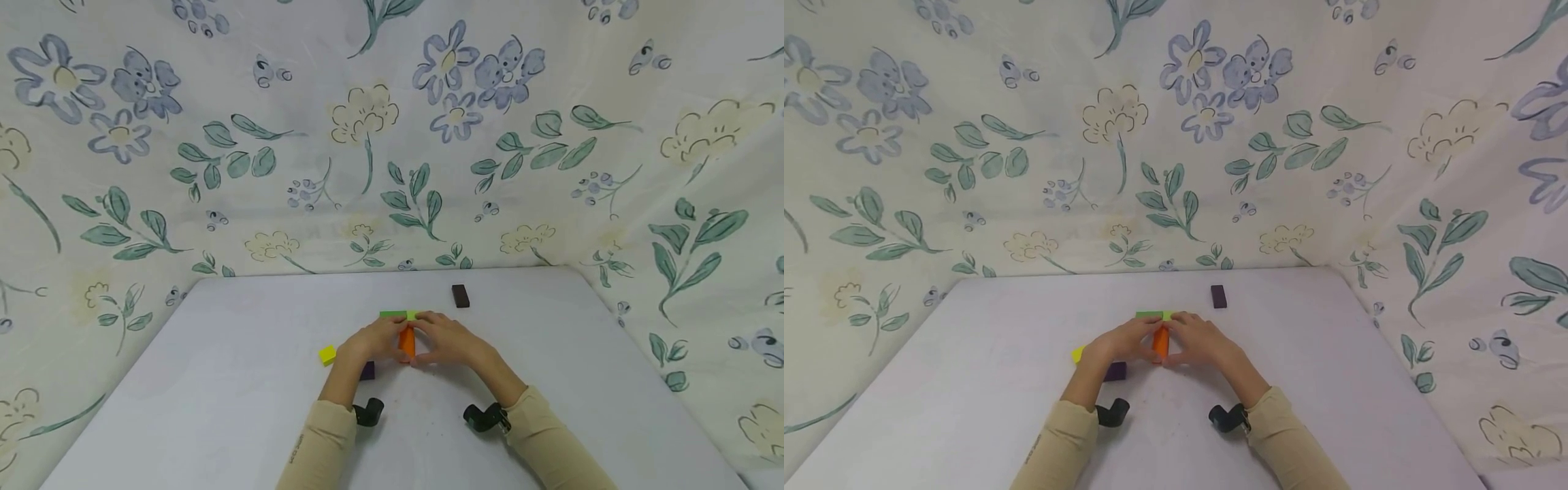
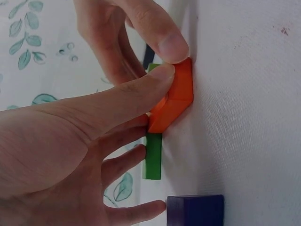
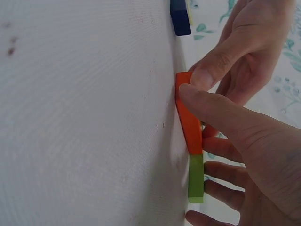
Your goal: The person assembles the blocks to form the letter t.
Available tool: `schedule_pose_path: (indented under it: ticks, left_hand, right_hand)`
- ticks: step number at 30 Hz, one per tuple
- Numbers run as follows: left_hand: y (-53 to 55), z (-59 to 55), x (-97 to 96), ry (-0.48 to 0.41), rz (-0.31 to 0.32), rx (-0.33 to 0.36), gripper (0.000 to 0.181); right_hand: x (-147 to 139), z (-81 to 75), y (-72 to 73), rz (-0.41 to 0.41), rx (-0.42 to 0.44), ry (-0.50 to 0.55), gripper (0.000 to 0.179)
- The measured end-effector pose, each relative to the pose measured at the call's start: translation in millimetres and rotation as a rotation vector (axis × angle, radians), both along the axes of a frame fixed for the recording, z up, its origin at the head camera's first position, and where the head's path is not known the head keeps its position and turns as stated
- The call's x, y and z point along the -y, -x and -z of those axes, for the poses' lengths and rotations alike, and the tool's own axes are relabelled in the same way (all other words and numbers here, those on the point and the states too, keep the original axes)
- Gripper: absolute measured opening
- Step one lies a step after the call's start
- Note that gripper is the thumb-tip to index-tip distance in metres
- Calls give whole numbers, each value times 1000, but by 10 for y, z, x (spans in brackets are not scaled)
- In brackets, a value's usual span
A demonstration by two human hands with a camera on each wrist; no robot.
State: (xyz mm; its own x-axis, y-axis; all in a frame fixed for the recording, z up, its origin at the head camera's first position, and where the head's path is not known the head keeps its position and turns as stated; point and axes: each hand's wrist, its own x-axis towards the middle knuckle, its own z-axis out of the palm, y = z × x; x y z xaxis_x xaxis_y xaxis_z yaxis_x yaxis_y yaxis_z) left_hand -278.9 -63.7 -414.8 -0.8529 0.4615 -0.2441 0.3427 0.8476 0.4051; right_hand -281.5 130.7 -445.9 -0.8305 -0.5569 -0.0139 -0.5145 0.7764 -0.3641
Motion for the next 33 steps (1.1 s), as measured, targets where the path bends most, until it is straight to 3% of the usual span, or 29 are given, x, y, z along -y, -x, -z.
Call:
schedule_pose_path:
  ticks: [10, 22, 33]
  left_hand:
    - [8, -1, -12, -11, 3, -7, 74]
    - [29, -42, -28, 36, 8, -7, 74]
    - [26, 1, -7, 36, -4, 4, 76]
  right_hand:
    - [-21, -6, 25, 11, 9, -7, 78]
    - [-18, -24, 22, 18, 29, 22, 79]
    - [-30, -46, 50, -11, 74, 30, 78]
